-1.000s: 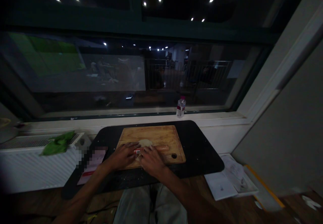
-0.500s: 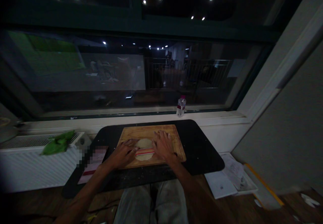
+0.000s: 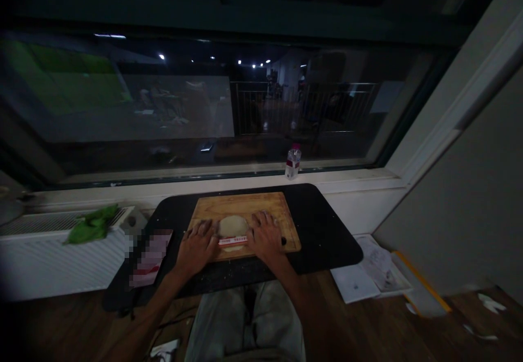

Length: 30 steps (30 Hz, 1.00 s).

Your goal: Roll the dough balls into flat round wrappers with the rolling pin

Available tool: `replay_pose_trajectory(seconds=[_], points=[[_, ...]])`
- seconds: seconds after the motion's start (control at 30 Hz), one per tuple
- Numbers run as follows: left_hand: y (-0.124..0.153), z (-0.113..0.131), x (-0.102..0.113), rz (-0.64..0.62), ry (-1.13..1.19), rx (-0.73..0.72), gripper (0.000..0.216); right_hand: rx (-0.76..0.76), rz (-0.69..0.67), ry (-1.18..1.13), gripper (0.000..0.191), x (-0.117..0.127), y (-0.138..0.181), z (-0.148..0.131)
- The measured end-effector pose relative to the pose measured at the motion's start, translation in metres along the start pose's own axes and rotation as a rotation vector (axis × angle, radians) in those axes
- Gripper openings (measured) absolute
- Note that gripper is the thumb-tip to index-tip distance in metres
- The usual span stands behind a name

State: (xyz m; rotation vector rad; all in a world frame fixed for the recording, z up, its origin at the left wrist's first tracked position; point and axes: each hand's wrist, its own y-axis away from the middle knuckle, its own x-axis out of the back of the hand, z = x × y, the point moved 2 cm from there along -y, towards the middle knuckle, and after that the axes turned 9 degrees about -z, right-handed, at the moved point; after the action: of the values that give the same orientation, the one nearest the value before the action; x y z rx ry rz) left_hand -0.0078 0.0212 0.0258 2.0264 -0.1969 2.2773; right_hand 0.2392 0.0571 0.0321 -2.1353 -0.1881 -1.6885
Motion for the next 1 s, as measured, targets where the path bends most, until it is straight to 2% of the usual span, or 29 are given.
replay_pose_trajectory(seconds=[0.3,0.47,0.63,0.83,1.0], points=[[0.028,0.009,-0.010,0.080,0.062,-0.011,0.061,0.027,0.013,-0.038,0.047,-0.004,0.028,-0.004],[0.032,0.011,-0.007,0.086,0.063,-0.006,0.058,0.030,0.022,-0.035,0.049,-0.005,0.031,-0.005],[0.014,0.006,-0.001,0.059,0.021,0.024,0.058,0.012,0.022,-0.018,0.047,-0.004,0.010,-0.004],[-0.013,-0.003,0.006,0.025,-0.049,-0.015,0.060,-0.025,0.010,-0.023,0.049,-0.004,-0.026,0.003],[-0.025,-0.005,0.018,-0.008,-0.063,-0.033,0.060,-0.074,-0.035,-0.044,0.048,-0.008,-0.045,0.008]])
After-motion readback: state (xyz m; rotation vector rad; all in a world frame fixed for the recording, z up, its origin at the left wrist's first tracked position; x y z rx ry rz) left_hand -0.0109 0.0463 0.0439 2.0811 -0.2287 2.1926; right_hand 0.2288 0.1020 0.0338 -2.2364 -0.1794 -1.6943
